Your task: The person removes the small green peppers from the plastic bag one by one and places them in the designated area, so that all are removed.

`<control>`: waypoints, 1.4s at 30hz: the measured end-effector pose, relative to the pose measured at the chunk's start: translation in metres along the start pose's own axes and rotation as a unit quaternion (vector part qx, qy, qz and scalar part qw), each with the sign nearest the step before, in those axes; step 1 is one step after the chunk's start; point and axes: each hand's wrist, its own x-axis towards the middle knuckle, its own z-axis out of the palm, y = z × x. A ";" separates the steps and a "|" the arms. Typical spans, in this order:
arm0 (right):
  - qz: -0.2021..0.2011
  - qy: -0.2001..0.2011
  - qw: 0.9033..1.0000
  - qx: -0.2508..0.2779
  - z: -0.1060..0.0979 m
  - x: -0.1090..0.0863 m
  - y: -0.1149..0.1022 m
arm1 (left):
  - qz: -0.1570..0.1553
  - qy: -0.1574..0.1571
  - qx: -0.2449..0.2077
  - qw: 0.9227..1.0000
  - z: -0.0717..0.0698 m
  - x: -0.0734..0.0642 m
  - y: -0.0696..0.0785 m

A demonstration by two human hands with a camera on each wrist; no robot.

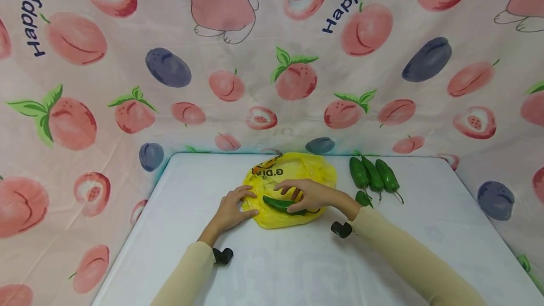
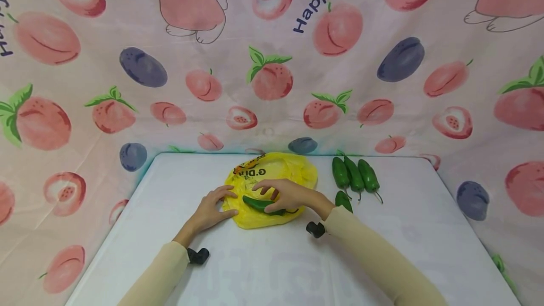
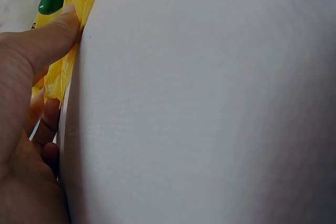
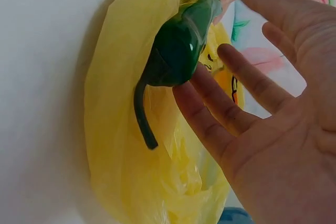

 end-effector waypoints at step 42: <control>0.009 -0.027 0.998 -0.053 0.008 0.010 0.005 | 0.007 0.009 0.001 1.000 0.000 0.000 0.002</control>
